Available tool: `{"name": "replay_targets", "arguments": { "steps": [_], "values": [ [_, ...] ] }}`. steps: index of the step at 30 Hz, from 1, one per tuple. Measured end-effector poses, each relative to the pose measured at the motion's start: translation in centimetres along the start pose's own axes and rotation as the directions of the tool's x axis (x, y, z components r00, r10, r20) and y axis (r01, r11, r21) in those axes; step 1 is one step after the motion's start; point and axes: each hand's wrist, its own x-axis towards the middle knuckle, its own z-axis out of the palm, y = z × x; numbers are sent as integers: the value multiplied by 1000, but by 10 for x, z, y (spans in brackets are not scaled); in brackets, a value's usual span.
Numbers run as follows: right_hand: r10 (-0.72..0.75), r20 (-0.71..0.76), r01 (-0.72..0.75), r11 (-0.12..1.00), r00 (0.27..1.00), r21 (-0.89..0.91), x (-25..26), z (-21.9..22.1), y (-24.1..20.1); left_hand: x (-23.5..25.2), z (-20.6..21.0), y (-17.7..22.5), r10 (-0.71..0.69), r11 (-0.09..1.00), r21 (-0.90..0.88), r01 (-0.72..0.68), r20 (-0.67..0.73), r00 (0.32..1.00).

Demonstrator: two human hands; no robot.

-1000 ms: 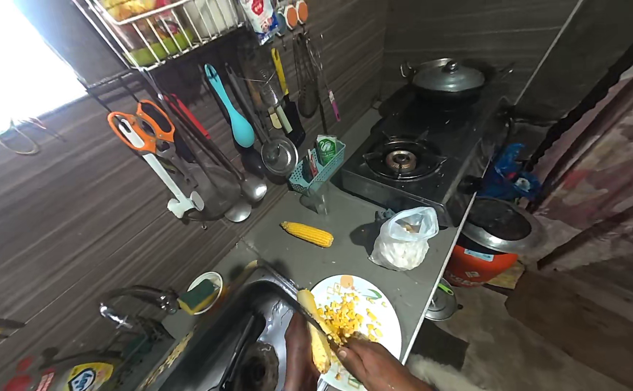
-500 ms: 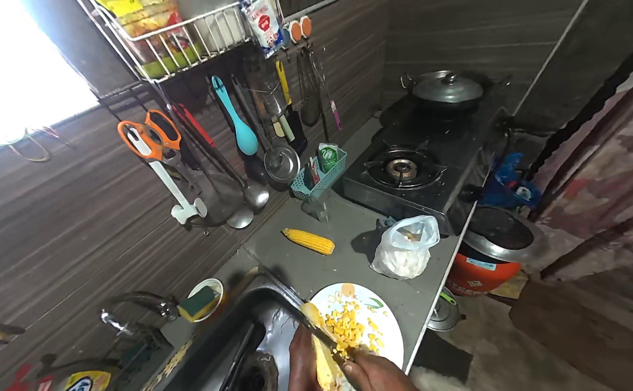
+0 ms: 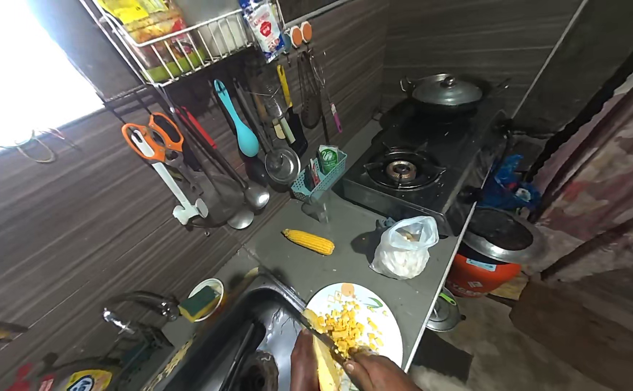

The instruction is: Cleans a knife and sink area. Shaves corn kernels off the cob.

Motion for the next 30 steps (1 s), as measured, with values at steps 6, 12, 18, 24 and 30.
{"name": "replay_targets", "arguments": {
  "steps": [6,12,18,24,30],
  "values": [
    [-28,34,27,999,999,46,15,-4,-5,-18,8,-8,-87,996,-4,87,-13,996],
    [7,34,-6,1000,999,-13,-7,-1,-7,-9,-3,-4,-67,997,-48,64,-59,996],
    [-3,62,3,1000,998,-12,11,-2,-5,-31,3,-12,-107,992,-68,107,-1,994],
    [-56,43,54,998,998,29,23,3,-4,-34,-3,-16,-128,986,-104,127,4,992],
    [-61,72,50,989,996,143,27,0,-10,-49,-7,-22,-110,979,-163,121,77,991]
  ]
}}
